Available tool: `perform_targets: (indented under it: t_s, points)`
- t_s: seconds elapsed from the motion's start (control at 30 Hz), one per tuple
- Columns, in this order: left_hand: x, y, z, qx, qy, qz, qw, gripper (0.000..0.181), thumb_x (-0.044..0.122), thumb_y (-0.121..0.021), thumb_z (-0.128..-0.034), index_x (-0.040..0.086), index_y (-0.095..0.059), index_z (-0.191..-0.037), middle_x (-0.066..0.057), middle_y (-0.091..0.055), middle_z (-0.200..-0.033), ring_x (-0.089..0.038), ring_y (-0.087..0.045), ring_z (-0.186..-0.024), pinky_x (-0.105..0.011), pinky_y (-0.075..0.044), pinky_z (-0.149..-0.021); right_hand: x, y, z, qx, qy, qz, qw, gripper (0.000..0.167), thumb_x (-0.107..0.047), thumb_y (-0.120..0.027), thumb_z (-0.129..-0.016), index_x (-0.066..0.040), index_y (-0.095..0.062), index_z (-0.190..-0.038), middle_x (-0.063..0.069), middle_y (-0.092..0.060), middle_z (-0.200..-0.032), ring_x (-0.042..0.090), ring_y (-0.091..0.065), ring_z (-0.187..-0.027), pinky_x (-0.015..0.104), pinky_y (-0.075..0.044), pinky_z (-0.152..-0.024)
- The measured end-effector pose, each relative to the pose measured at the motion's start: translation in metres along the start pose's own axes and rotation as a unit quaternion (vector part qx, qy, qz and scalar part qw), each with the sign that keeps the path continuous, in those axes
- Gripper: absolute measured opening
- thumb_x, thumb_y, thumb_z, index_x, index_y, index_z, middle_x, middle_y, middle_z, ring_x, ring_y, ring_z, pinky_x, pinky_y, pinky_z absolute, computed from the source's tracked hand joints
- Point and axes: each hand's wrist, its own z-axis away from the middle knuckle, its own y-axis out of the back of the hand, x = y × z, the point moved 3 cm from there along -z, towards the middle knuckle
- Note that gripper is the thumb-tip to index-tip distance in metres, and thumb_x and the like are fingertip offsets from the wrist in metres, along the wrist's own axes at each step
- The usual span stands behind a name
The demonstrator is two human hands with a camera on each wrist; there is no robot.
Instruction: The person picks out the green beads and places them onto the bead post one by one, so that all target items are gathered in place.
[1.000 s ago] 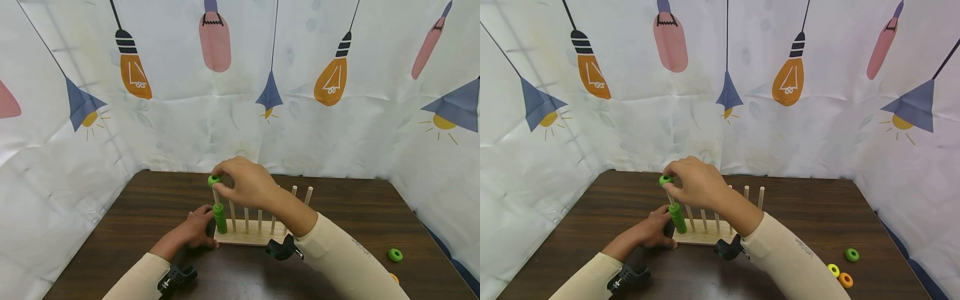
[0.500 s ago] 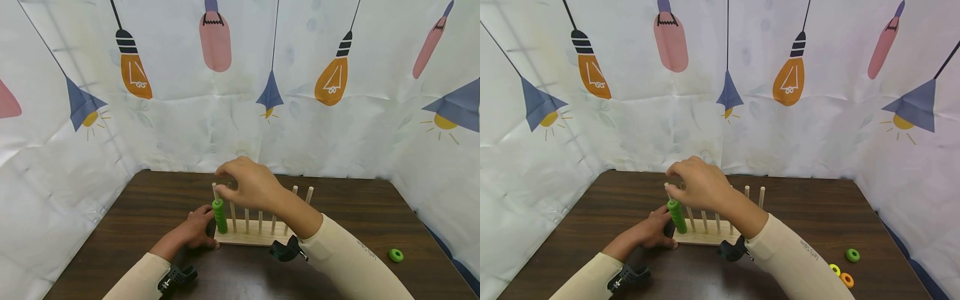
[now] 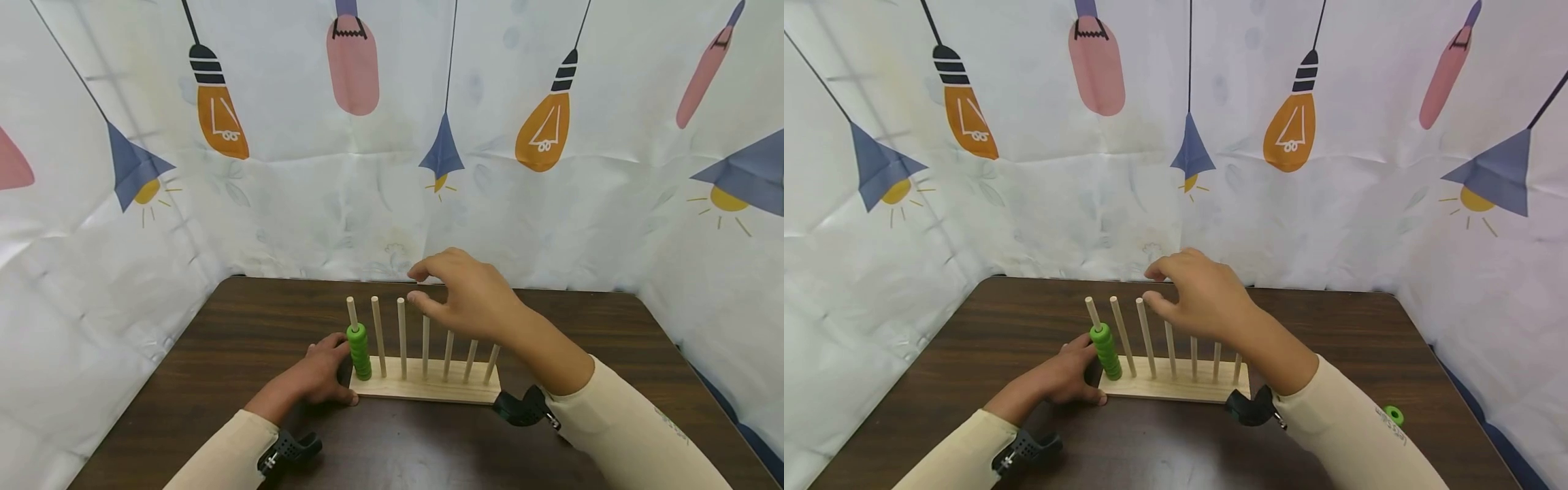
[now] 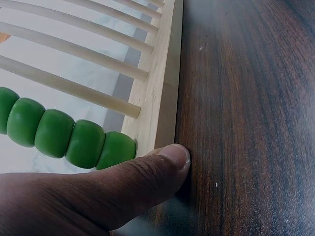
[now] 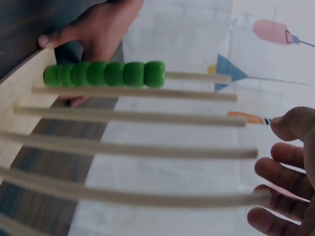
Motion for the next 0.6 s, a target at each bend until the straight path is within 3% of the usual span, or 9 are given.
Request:
perform_targets:
  t_s: [0.37, 0.6]
  points:
    - [-0.001, 0.001, -0.002, 0.0, 0.002, -0.004, 1.0, 0.086, 0.034, -0.097, -0.0684, 0.01, -0.056, -0.14, -0.023, -0.039, -0.151, -0.047, -0.036, -0.141, -0.071, -0.022, -0.112, 0.029, 0.018, 0.032, 0.024, -0.032, 0.01, 0.9991, 0.025, -0.031, -0.075, -0.095, -0.018, -0.072, -0.117, -0.007, -0.07, -0.113, 0.016, -0.062, -0.111, 0.044, -0.054, -0.08]
    - [0.0, 0.001, 0.0, 0.004, -0.008, -0.001, 1.0, 0.085, 0.032, -0.097, -0.0675, 0.008, -0.057, -0.139, -0.023, -0.04, -0.15, -0.048, -0.038, -0.139, -0.072, -0.023, -0.11, 0.046, 0.03, 0.055, 0.033, -0.066, 0.018, 0.9971, 0.027, -0.034, -0.074, -0.096, -0.019, -0.072, -0.119, -0.004, -0.068, -0.115, 0.017, -0.061, -0.095, 0.042, -0.052, -0.076]
